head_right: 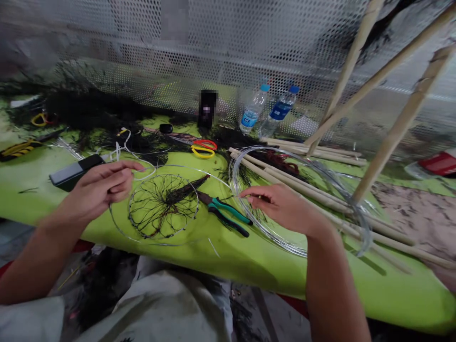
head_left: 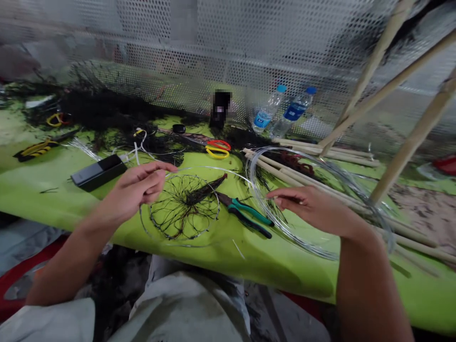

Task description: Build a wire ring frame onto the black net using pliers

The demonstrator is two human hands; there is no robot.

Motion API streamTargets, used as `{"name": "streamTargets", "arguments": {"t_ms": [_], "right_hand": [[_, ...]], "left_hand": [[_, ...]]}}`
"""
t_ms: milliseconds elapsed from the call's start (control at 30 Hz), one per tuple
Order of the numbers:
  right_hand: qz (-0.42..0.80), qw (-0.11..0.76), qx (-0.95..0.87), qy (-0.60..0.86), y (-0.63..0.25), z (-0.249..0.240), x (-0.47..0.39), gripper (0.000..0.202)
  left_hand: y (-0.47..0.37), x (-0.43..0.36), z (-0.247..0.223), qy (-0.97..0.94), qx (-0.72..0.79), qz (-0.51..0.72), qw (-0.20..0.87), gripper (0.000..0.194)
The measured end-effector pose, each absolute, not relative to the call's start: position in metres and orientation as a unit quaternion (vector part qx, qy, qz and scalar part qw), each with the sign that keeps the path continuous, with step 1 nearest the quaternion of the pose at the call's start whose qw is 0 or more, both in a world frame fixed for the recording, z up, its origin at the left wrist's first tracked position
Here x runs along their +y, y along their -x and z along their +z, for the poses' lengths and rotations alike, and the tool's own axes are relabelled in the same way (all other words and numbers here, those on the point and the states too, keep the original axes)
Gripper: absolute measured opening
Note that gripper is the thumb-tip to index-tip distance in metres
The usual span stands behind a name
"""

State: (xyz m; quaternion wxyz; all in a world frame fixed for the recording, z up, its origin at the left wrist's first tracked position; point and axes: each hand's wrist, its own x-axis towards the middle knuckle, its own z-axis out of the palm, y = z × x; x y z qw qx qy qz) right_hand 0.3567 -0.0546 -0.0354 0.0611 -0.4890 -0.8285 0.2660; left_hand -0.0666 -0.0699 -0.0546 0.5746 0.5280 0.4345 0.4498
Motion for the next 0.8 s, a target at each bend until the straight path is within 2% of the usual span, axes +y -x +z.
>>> {"name": "streamTargets", "arguments": {"t_ms": [67,167,267,500,633,800], "right_hand": [[0.163,0.031,-0.851,0.499,-0.351,-0.029,-0.059,0.035],[0.078,0.011,-0.851,0.520,-0.335,-0.030,-0.063,0.031],[0.063,0.004,-0.851,0.522,-0.324,-0.041,-0.059,0.029],[0.055,-0.010,-0.875,0.480,-0.318,-0.066,-0.042,0.030],[0.052,-0.012,-0.882,0.469,-0.313,-0.079,-0.041,0.034],[0.051,-0.003,-0.878,0.476,-0.319,-0.092,-0.041,0.036]], "left_hand": [[0.057,-0.057,-0.056,-0.583,0.459,0.419,0.523,0.036],[0.049,-0.035,-0.060,-0.650,0.485,0.369,0.454,0.043],[0.048,-0.014,-0.065,-0.698,0.496,0.314,0.410,0.037],[0.026,0.015,-0.070,-0.798,0.518,0.214,0.221,0.032],[0.017,0.029,-0.077,-0.823,0.505,0.163,0.205,0.029],[0.040,0.035,-0.080,-0.821,0.486,0.141,0.264,0.032]]}}
